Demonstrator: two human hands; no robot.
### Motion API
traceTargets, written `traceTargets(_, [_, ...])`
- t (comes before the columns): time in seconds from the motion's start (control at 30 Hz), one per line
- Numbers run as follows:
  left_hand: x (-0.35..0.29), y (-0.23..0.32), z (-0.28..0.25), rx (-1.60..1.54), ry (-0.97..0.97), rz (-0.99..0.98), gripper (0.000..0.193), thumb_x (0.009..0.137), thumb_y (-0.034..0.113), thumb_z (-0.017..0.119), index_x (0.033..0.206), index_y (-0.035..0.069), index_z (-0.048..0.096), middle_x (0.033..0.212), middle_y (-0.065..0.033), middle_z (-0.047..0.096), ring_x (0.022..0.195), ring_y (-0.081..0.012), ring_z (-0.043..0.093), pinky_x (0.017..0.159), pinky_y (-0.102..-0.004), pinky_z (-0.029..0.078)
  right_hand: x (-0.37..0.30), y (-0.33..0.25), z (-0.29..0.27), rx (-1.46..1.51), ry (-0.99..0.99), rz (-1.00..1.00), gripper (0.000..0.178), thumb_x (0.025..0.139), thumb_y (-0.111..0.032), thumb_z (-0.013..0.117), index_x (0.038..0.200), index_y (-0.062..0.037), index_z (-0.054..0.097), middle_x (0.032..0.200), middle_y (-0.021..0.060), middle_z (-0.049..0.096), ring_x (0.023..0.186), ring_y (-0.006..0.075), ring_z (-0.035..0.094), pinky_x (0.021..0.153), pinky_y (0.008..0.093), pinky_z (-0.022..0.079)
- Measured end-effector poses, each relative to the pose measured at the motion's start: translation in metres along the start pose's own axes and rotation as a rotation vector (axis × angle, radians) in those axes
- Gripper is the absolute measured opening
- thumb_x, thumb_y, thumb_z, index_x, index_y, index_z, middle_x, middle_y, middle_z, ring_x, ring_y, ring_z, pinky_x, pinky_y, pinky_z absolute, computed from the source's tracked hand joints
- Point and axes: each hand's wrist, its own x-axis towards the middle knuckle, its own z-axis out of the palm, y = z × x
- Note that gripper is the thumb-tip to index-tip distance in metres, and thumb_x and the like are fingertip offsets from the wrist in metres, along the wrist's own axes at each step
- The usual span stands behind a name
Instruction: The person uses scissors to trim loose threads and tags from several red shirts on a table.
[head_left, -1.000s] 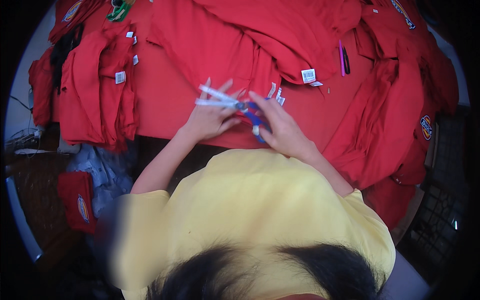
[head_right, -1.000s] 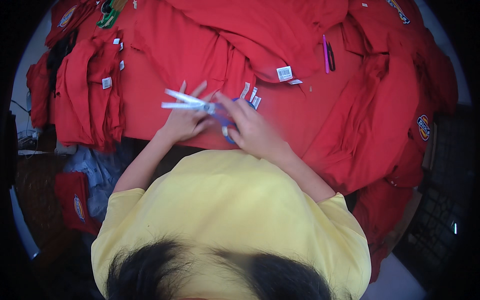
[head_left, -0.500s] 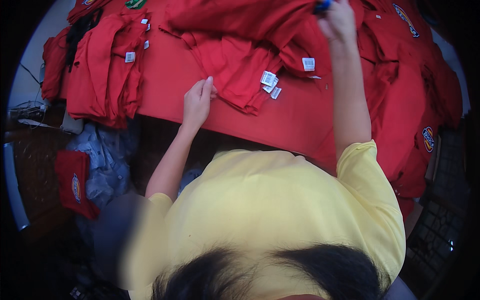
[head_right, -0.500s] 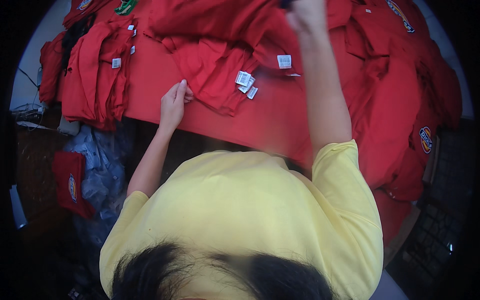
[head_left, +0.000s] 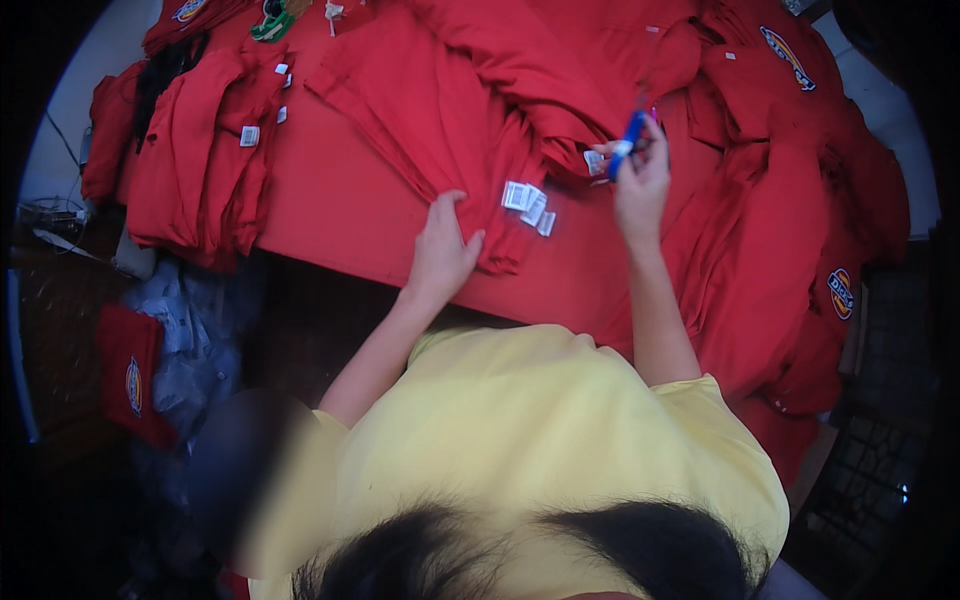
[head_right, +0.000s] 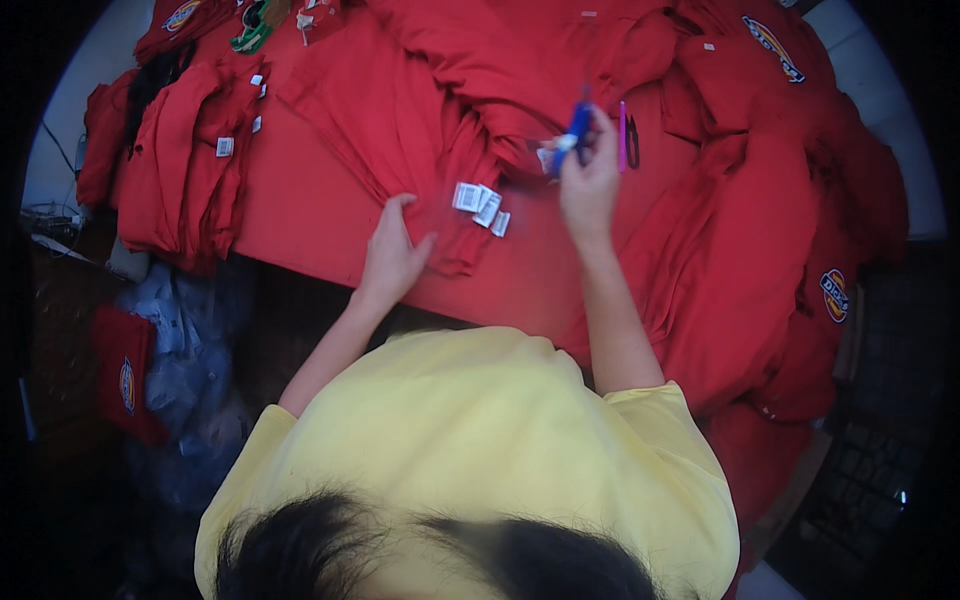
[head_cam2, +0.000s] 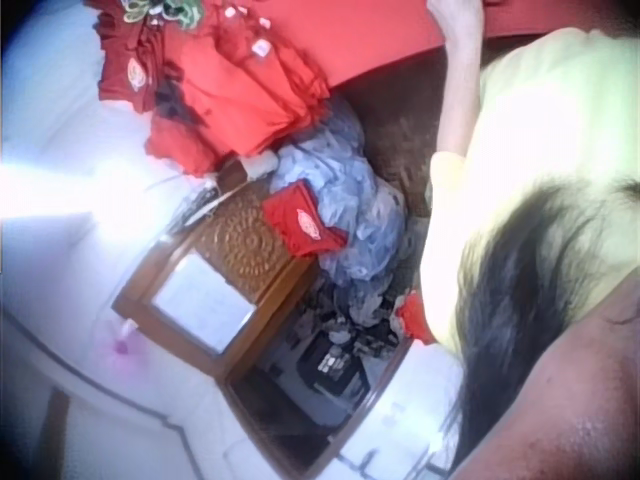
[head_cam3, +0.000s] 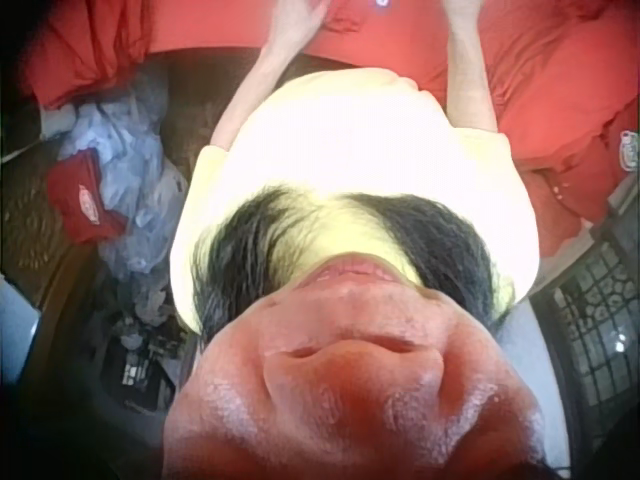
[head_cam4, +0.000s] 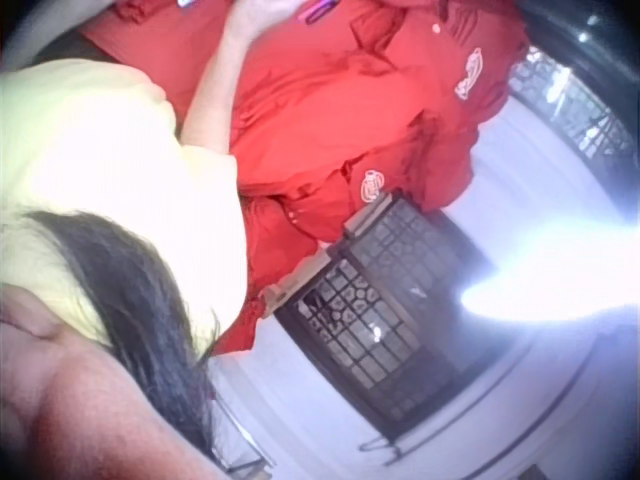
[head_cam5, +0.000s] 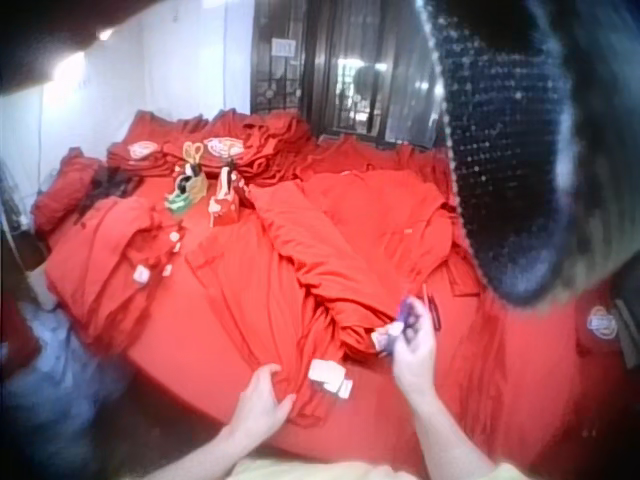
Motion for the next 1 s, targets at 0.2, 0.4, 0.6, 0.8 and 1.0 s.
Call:
traceTargets(0.2, [0.036, -0.005, -0.037, -0.126, -0.065, -0.183, 0.045, 0.082, 0.043, 0.066, 0.092, -0.001, 0.063, 0.08, -0.0159, 0.059, 0.073, -0.0252, 0.058, 0.065, -0.0361, 0.046, -0.012, 0.019, 0.048, -0.668, -0.212, -0.305, 0.055, 0.082, 0.004, 0.055, 0.134, -0.0038, 0.039, 0.103, 0.0145, 0.053, 0.094, 0.0235, 0.061, 0.081, 0.0314, 0.048])
traceTargets(0.4, [0.173, -0.104, -0.076, 0.309, 0.479, -0.475, 0.054, 0.091, 0.038, 0.051, 0.136, 0.012, 0.037, 0.122, -0.0262, 0.046, 0.108, -0.0433, 0.051, 0.091, -0.0462, 0.043, -0.026, 0.062, 0.046, -0.81, -0.231, -0.489, 0.061, 0.075, 0.001, 0.06, 0.133, -0.0044, 0.04, 0.106, 0.0184, 0.051, 0.094, 0.0351, 0.055, 0.079, 0.0412, 0.045])
traceTargets(0.6, [0.216, -0.199, -0.128, 0.413, 0.571, -0.35, 0.038, 0.086, 0.018, 0.056, 0.124, 0.017, 0.053, 0.115, -0.0214, 0.05, 0.102, -0.0366, 0.055, 0.088, -0.0458, 0.045, -0.02, 0.059, 0.04, -0.649, -0.259, -0.328, 0.058, 0.076, 0.004, 0.056, 0.131, -0.0047, 0.043, 0.104, 0.0162, 0.053, 0.095, 0.0307, 0.057, 0.083, 0.0363, 0.045])
traceTargets(0.8, [0.169, -0.155, -0.13, 0.704, 0.526, -0.219, 0.042, 0.083, 0.035, 0.064, 0.117, 0.011, 0.056, 0.121, -0.0242, 0.048, 0.108, -0.0378, 0.052, 0.087, -0.0439, 0.045, -0.038, 0.036, 0.04, -0.272, -0.31, -0.091, 0.051, 0.082, -0.001, 0.054, 0.131, -0.0049, 0.043, 0.102, 0.0147, 0.058, 0.092, 0.0253, 0.061, 0.08, 0.0345, 0.047])
traceTargets(1.0, [0.045, -0.043, -0.068, 0.392, -0.052, -0.285, 0.052, 0.087, 0.054, 0.052, 0.076, 0.004, 0.058, 0.068, -0.0182, 0.06, 0.07, -0.039, 0.059, 0.066, -0.0481, 0.046, -0.107, 0.013, 0.027, -0.23, -0.714, 0.242, 0.051, 0.088, 0.001, 0.049, 0.137, -0.005, 0.037, 0.108, 0.0143, 0.057, 0.095, 0.0184, 0.063, 0.079, 0.0281, 0.05])
